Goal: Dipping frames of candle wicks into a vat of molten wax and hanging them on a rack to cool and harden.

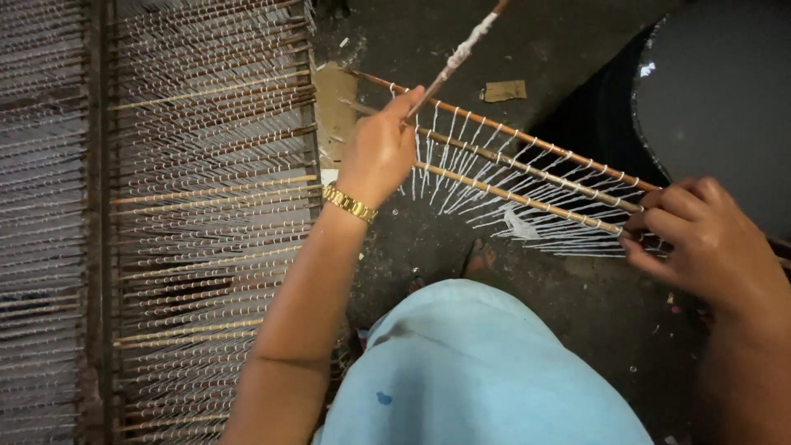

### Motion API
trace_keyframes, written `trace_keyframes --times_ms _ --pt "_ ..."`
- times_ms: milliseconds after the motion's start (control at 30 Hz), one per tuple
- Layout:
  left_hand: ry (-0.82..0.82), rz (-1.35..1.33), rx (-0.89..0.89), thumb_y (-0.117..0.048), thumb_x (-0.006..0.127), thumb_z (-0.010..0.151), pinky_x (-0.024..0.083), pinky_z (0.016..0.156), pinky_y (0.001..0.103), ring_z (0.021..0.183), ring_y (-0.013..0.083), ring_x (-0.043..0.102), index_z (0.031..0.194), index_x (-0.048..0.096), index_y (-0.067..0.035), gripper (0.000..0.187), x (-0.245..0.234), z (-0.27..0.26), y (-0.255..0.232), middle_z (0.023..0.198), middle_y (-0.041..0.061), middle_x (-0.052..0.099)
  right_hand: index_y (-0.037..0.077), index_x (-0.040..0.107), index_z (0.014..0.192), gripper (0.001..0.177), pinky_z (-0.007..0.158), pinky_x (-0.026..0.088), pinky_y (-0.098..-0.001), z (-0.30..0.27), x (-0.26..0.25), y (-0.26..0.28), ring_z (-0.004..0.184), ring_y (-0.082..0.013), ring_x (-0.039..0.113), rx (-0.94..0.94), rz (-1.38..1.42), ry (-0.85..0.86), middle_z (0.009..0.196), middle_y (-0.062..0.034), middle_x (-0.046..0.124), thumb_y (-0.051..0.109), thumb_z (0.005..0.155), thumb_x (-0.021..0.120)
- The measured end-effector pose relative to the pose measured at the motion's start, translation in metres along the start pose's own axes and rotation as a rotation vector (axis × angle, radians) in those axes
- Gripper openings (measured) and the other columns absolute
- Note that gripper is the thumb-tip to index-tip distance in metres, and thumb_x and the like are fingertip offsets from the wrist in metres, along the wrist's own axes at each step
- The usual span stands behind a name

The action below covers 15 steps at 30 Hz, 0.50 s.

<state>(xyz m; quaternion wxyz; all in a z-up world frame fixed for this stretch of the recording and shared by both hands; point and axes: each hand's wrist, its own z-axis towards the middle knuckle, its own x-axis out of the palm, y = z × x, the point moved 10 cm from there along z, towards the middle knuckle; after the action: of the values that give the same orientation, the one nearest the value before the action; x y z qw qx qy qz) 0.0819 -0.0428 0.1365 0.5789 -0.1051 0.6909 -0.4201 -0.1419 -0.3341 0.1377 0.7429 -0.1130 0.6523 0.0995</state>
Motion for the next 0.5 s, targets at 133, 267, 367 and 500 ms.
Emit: trace_keyframes --times_ms 133,267,367,500 --pt "0.024 -0.005 0.017 -0.002 0.044 0.095 0.037 0.041 0.035 0.045 0.0163 0.048 0.153 0.048 -0.018 0.06 -0.002 0.0 -0.004 0.071 0.007 0.07 0.018 0.069 0.09 0.015 0.096 0.048 -0.0369 -0.005 -0.005 0.002 0.107 -0.0254 0.062 -0.003 0.036 -0.06 0.104 0.0038 0.067 0.021 0.083 0.083" --pt "-0.057 0.105 0.274 -0.006 0.049 0.095 0.035 0.041 0.03 0.047 0.0137 0.048 0.143 0.057 -0.018 0.05 -0.009 -0.005 -0.018 0.082 0.002 0.068 0.019 0.07 0.092 0.016 0.097 0.048 -0.0369 -0.017 -0.006 -0.004 0.106 -0.0248 0.061 0.029 0.007 -0.057 0.106 0.0036 0.068 0.022 0.083 0.083" --pt "0.036 0.14 0.349 0.002 0.049 0.088 0.031 0.037 0.027 0.043 0.0121 0.042 0.137 0.065 -0.014 0.054 0.004 -0.007 -0.028 0.066 0.001 0.065 0.019 0.07 0.093 0.015 0.098 0.046 -0.0383 -0.023 -0.01 -0.003 0.106 -0.0235 0.065 0.012 0.0 -0.073 0.107 0.0018 0.069 0.024 0.085 0.082" --pt "0.108 0.138 0.33 -0.003 0.05 0.089 0.039 0.038 0.036 0.044 0.0204 0.052 0.142 0.061 -0.015 0.056 0.022 0.001 -0.024 0.08 0.009 0.076 0.019 0.071 0.094 0.013 0.099 0.045 -0.0407 -0.041 -0.014 -0.008 0.095 -0.0195 0.065 0.068 0.033 -0.13 0.103 0.001 0.069 0.026 0.087 0.079"
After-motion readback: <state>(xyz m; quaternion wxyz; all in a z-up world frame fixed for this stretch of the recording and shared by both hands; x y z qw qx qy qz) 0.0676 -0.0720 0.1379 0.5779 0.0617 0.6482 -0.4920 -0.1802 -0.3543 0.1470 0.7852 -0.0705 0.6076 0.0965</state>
